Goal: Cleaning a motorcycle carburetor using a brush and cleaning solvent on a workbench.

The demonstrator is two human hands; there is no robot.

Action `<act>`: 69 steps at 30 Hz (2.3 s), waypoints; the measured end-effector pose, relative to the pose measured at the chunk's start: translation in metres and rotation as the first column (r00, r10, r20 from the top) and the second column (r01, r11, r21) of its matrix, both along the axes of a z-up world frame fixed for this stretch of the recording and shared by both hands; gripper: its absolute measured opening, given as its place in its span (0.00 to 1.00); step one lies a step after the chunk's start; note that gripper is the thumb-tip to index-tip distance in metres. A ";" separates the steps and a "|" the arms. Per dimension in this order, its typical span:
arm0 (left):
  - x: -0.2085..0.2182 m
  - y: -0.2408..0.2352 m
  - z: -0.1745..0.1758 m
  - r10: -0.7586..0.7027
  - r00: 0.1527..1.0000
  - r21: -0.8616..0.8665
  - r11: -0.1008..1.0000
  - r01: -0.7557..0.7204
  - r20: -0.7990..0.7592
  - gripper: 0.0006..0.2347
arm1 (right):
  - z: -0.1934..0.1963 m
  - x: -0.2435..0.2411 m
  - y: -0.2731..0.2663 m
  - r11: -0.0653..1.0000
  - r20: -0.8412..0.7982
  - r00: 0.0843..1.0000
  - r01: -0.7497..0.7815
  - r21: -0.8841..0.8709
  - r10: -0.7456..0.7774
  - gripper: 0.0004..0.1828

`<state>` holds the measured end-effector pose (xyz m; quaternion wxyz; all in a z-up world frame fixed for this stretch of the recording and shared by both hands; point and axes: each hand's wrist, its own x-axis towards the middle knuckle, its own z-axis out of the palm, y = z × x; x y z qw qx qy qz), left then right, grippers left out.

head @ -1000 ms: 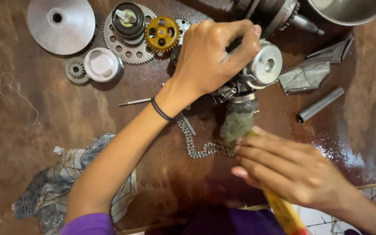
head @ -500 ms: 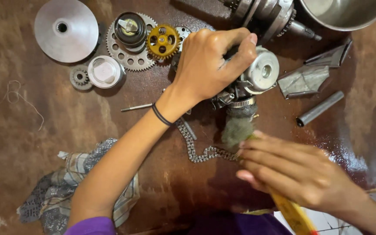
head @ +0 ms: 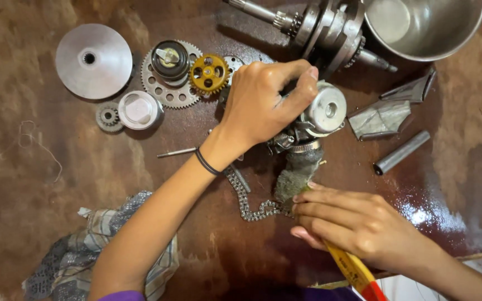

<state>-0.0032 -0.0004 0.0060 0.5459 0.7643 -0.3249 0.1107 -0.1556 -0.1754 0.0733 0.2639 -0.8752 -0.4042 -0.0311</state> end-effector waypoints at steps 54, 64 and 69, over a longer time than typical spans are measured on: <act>-0.001 0.000 0.002 0.007 1.000 0.054 0.999 -0.006 -0.016 0.16 | 0.017 0.005 0.001 0.998 -0.006 0.998 0.056 -0.013 -0.056 0.08; 0.001 0.001 -0.003 -0.008 1.000 0.014 1.000 0.007 0.018 0.15 | 0.011 0.005 0.008 0.994 -0.076 0.992 0.103 0.027 -0.100 0.08; 0.001 0.000 -0.002 0.001 1.000 0.010 1.000 -0.001 0.012 0.15 | 0.004 0.001 0.003 0.993 -0.035 0.994 0.103 0.050 -0.101 0.07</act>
